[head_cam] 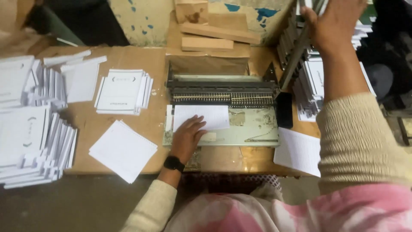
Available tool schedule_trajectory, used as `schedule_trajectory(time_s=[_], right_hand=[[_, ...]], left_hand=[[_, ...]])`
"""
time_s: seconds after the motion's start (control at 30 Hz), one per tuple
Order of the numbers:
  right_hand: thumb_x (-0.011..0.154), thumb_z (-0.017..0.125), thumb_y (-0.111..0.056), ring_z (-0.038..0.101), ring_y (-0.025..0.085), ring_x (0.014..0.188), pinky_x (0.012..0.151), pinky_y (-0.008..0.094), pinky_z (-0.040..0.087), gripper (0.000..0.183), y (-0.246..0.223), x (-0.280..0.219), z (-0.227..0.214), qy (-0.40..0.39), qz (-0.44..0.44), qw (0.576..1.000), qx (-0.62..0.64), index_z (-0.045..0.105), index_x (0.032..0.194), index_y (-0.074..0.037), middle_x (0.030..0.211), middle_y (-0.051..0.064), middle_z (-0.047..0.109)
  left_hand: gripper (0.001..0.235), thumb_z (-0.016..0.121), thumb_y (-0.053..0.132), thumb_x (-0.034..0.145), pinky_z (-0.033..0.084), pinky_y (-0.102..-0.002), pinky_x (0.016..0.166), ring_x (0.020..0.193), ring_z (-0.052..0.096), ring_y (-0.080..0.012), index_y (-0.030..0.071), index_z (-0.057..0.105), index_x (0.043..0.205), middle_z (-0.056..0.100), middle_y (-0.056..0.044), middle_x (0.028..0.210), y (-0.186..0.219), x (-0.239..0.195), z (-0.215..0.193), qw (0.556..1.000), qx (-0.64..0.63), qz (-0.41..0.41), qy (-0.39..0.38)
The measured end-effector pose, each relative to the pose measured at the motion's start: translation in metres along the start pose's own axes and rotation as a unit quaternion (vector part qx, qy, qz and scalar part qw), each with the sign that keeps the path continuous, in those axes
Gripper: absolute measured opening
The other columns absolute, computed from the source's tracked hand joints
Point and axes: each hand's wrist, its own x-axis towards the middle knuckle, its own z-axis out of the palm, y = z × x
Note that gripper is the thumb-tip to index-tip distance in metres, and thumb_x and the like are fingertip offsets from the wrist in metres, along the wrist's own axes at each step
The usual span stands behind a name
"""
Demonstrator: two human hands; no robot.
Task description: Punching holes into small stacks of paper using a manual punching machine in a print shop.
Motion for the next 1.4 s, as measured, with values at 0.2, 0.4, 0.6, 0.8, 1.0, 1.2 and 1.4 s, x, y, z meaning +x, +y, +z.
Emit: schedule_trajectory(time_s=[0.2,0.4,0.6,0.8,1.0,1.2,1.4], right_hand=[[0.101,0.068,-0.006,0.034,0.038,0.119,0.101,0.049,0.029,0.045,-0.057,-0.128,0.037,0.052,0.056,0.978,0.193,0.038,0.135,-0.004,0.127,0.021,0.034],[0.084,0.048,0.008,0.067,0.029,0.084,0.081,0.039,0.054,0.020,-0.131,-0.234,0.072,-0.081,0.388,0.661,0.638,0.058,0.101,0.004,0.090,0.023,0.065],[0.085,0.041,0.006,0.054,0.042,0.123,0.105,0.052,0.044,0.035,-0.105,-0.227,0.124,-0.080,0.440,0.402,0.799,0.038,0.119,0.006,0.126,0.029,0.052],[0.082,0.041,0.009,0.049,0.044,0.127,0.109,0.054,0.039,0.025,-0.113,-0.228,0.142,-0.063,0.435,0.324,0.838,0.043,0.106,0.001,0.130,0.031,0.050],[0.062,0.036,0.020,0.046,0.047,0.130,0.112,0.058,0.035,0.047,-0.127,-0.223,0.132,-0.048,0.388,0.343,0.854,0.043,0.106,0.004,0.123,0.030,0.052],[0.053,0.035,0.022,0.045,0.048,0.130,0.112,0.058,0.035,0.057,-0.126,-0.227,0.130,-0.040,0.376,0.351,0.857,0.044,0.107,0.005,0.124,0.033,0.052],[0.054,0.037,0.021,0.045,0.046,0.131,0.111,0.057,0.036,0.065,-0.119,-0.229,0.136,-0.084,0.386,0.359,0.846,0.043,0.116,0.007,0.132,0.033,0.049]], left_hand=[[0.029,0.061,0.026,0.094,0.043,-0.046,0.104,0.123,0.055,-0.0313,0.008,0.068,0.116,0.065,-0.011,0.124,-0.009,-0.001,0.005,0.999,-0.003,0.035,0.017],[0.031,0.058,0.028,0.097,0.040,-0.046,0.107,0.124,0.054,-0.0348,0.006,0.067,0.117,0.065,-0.014,0.123,0.000,-0.003,-0.003,0.999,-0.005,0.033,-0.006],[0.031,0.059,0.028,0.097,0.040,-0.045,0.108,0.125,0.054,-0.0331,0.007,0.067,0.117,0.064,-0.012,0.124,0.001,-0.003,-0.002,1.000,-0.009,0.017,-0.005],[0.030,0.060,0.027,0.096,0.040,-0.044,0.108,0.125,0.054,-0.0319,0.007,0.067,0.117,0.065,-0.012,0.124,-0.001,-0.001,-0.002,1.000,-0.004,0.016,-0.005],[0.030,0.060,0.026,0.096,0.040,-0.045,0.108,0.124,0.054,-0.0332,0.006,0.067,0.117,0.065,-0.013,0.123,-0.002,0.003,-0.002,1.000,0.000,0.025,0.000],[0.029,0.060,0.027,0.096,0.040,-0.044,0.109,0.124,0.054,-0.0318,0.007,0.067,0.117,0.065,-0.012,0.124,-0.003,0.002,0.005,1.000,0.004,0.020,-0.006],[0.026,0.061,0.026,0.095,0.042,-0.043,0.107,0.122,0.057,-0.0299,0.011,0.069,0.114,0.067,-0.008,0.121,-0.012,0.000,0.013,0.998,0.035,0.045,0.028]])
